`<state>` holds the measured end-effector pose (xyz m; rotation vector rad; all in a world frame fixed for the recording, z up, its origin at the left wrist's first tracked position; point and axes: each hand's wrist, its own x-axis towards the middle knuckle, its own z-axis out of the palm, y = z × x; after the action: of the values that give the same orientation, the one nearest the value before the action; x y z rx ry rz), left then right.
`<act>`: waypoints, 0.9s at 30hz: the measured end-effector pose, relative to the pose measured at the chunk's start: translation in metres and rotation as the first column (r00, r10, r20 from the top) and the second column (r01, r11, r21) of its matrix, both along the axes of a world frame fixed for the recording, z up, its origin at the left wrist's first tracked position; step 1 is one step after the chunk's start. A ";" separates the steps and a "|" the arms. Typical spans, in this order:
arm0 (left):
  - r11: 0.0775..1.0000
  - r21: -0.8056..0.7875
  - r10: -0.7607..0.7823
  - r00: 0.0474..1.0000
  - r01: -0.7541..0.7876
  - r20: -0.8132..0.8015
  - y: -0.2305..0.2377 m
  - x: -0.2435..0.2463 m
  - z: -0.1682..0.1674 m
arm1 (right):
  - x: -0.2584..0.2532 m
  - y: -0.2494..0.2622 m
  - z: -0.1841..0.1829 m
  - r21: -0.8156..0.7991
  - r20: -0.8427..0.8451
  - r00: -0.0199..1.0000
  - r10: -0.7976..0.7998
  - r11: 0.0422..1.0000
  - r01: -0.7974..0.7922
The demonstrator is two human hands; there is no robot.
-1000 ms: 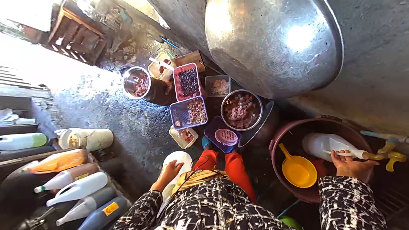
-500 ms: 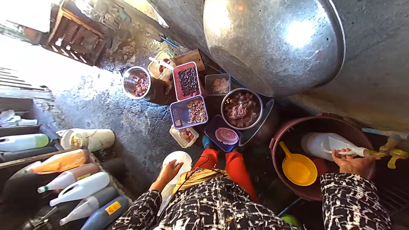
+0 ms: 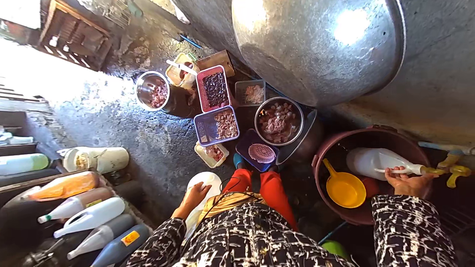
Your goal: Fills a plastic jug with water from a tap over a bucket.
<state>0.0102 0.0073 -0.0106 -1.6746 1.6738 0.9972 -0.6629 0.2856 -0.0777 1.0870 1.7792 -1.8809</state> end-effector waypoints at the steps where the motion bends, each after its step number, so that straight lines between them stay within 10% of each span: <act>1: 1.000 0.002 0.003 1.000 -0.003 0.002 0.000 0.000 0.000 | -0.001 0.000 0.000 -0.003 0.000 1.000 -0.004 1.000 0.004; 27: 1.000 -0.006 0.011 1.000 -0.011 0.001 0.008 0.006 -0.001 | 0.006 -0.004 0.014 0.039 0.015 1.000 0.013 0.999 -0.014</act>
<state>0.0164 0.0156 -0.0112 -1.6893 1.6705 0.9971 -0.6571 0.2816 -0.0639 1.0969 1.8184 -1.8326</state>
